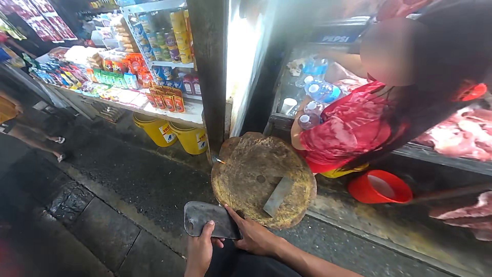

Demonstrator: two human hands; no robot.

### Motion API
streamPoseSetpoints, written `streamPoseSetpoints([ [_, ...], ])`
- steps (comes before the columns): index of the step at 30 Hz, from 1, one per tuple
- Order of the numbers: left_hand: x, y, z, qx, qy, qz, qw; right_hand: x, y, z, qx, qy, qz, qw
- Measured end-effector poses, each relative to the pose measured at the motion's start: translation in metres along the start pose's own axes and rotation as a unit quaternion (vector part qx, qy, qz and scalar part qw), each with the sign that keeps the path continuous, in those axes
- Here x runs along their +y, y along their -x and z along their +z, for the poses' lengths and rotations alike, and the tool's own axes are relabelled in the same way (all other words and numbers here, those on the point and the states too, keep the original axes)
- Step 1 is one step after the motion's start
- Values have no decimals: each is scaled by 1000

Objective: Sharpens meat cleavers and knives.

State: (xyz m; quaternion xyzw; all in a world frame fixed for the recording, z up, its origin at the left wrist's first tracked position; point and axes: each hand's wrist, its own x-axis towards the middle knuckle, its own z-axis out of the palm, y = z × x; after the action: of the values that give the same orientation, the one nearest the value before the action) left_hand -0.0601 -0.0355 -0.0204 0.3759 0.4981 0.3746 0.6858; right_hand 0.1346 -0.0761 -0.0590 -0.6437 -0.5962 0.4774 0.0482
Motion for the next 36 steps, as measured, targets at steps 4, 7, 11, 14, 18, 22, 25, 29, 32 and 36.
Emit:
streamPoseSetpoints([
  [4,-2,0,0,-1,8,-6,1000,0,2,0,-7,-3,4,1000],
  [7,-2,1,0,-2,7,-8,1000,1,3,0,-5,-2,6,1000],
  [11,-5,1,0,-6,6,-11,1000,3,5,1,-4,1,7,1000],
  [14,-6,2,0,-11,9,-12,1000,4,7,2,-4,-4,7,1000],
  [18,-6,4,0,-8,8,-15,1000,4,7,4,-7,-3,7,1000],
  [22,-6,4,-4,-11,10,-19,1000,2,6,6,-10,-6,7,1000],
  [25,-5,5,-7,-8,12,-18,1000,0,4,7,-22,-4,10,1000],
  [29,-5,3,-10,-4,13,-21,1000,-1,0,9,-20,0,5,1000],
  [32,-4,3,-12,-6,8,-28,1000,-2,-1,10,-20,-4,1,1000],
  [36,1,4,-12,-6,-3,-46,999,-2,-3,12,-8,-3,7,1000],
])
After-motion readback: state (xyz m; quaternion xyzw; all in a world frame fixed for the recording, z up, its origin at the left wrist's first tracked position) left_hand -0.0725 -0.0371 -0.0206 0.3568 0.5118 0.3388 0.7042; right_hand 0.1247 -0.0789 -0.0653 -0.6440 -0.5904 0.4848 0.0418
